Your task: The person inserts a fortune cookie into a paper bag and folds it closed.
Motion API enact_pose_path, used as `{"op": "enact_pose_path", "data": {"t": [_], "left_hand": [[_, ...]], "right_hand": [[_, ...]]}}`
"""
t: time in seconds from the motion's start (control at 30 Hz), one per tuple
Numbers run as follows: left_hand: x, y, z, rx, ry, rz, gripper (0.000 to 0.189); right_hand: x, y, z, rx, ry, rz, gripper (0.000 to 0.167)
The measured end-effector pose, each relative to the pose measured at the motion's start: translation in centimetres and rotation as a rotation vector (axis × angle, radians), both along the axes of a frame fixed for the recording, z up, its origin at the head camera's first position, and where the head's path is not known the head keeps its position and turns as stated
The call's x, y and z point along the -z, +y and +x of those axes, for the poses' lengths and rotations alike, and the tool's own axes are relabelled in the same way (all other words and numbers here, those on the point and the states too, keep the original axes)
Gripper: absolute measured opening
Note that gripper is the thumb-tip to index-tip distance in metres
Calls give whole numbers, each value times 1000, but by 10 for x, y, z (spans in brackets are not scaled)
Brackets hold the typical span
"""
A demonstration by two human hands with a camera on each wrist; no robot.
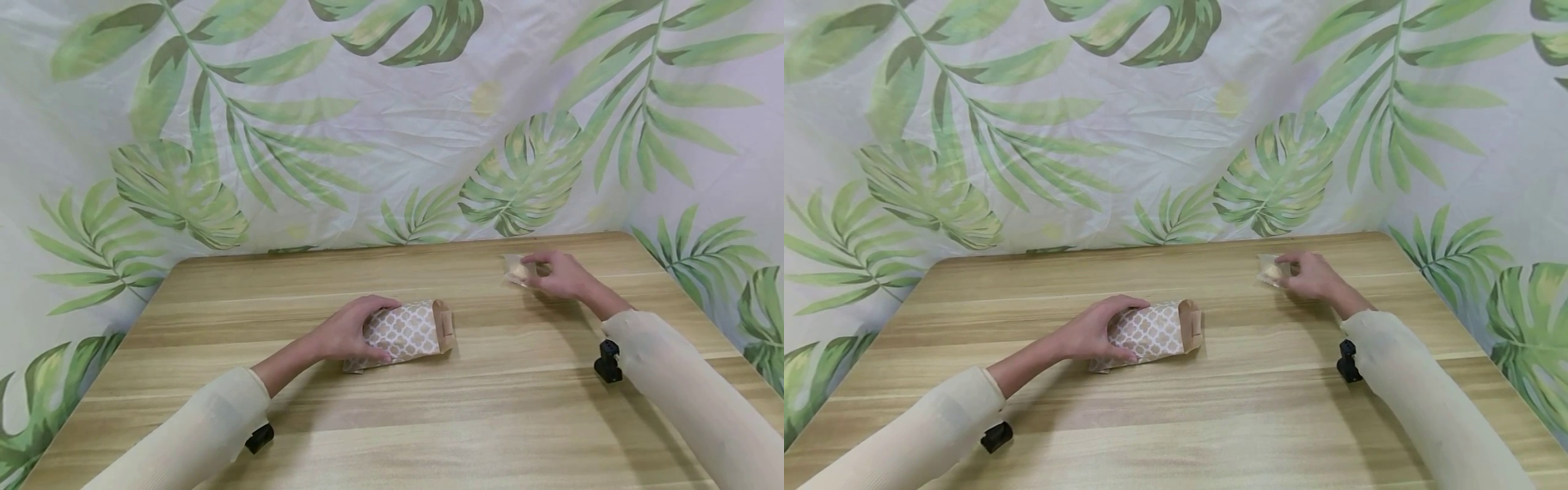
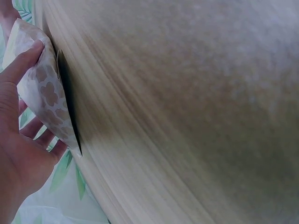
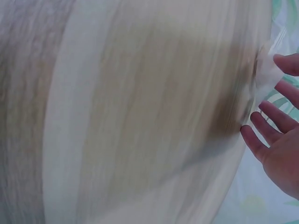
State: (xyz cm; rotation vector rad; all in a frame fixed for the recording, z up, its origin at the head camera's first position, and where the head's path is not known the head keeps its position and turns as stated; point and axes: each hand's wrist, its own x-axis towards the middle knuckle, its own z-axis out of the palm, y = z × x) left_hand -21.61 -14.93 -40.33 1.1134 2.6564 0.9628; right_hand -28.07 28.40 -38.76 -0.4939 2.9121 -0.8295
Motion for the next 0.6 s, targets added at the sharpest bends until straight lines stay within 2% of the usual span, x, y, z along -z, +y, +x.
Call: {"op": "enact_pose_path", "data": {"t": [0.17, 0.6], "left_hand": [[0, 0, 0, 0, 5, -4, 88], [1, 1, 0, -5, 15, -9, 88]], "right_hand": [[0, 1, 0, -6, -4, -8, 49], [3, -3, 2, -15, 1, -25, 62]]}}
